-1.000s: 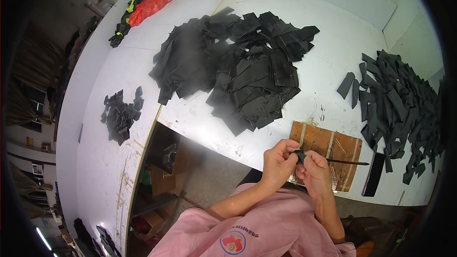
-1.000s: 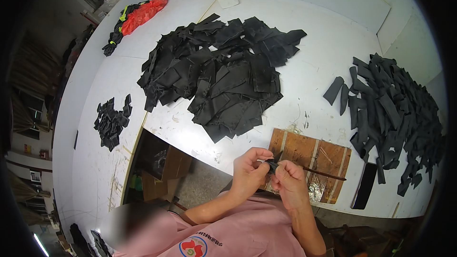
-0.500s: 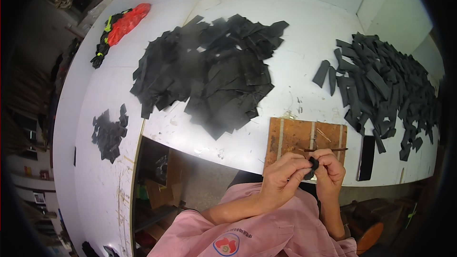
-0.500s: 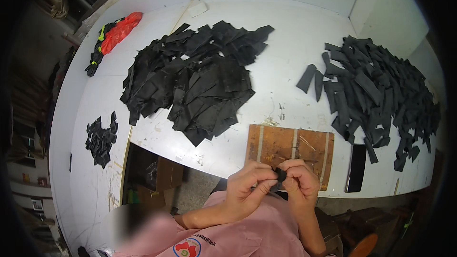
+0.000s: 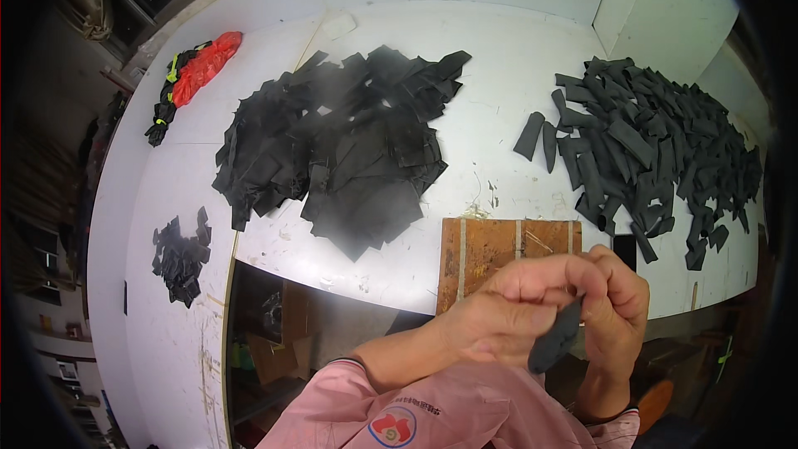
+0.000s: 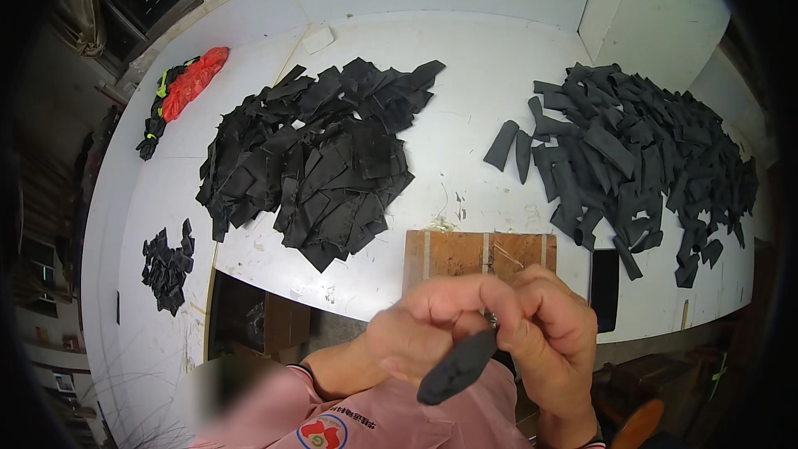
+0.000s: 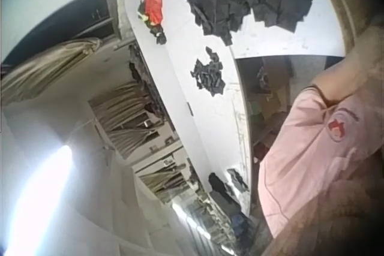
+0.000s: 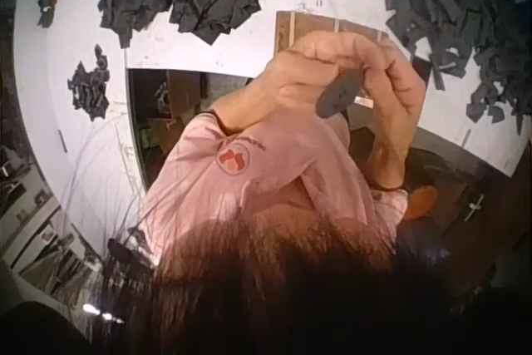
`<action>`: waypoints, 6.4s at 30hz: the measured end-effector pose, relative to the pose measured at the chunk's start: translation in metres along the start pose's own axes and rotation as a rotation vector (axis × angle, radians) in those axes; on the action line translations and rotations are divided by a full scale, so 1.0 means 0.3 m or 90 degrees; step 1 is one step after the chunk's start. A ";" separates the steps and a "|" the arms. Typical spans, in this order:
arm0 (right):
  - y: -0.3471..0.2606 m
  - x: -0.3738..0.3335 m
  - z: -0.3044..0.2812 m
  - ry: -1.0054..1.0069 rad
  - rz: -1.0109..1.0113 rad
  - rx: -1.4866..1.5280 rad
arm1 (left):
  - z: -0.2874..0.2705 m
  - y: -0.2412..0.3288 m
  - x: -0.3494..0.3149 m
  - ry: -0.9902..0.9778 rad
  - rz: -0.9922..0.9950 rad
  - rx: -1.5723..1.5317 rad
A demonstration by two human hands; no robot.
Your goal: Sorting through small black fabric or foam strips on a workbench.
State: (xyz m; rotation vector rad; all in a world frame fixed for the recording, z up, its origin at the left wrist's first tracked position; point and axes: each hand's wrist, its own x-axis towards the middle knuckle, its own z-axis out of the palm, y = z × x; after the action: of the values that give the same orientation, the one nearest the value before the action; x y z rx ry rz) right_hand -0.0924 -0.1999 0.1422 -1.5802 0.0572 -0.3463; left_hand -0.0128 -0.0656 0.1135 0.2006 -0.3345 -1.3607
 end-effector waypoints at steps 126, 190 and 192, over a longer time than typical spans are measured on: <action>0.742 0.122 -0.140 0.192 -0.021 -0.724 | -0.735 0.592 -0.686 1.250 0.211 1.300; 0.718 0.109 -0.116 0.203 0.079 -0.753 | -0.911 1.251 -0.670 1.185 -0.095 1.636; 0.719 0.126 -0.095 0.188 0.098 -0.758 | -0.900 1.253 -0.680 1.247 -0.070 1.535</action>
State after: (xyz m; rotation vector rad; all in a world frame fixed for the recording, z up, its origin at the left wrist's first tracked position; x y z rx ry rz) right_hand -0.0254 -0.2471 -0.0630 -2.6562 0.7188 -0.4545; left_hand 0.3926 0.1956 -0.0386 3.0793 -0.0160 0.4346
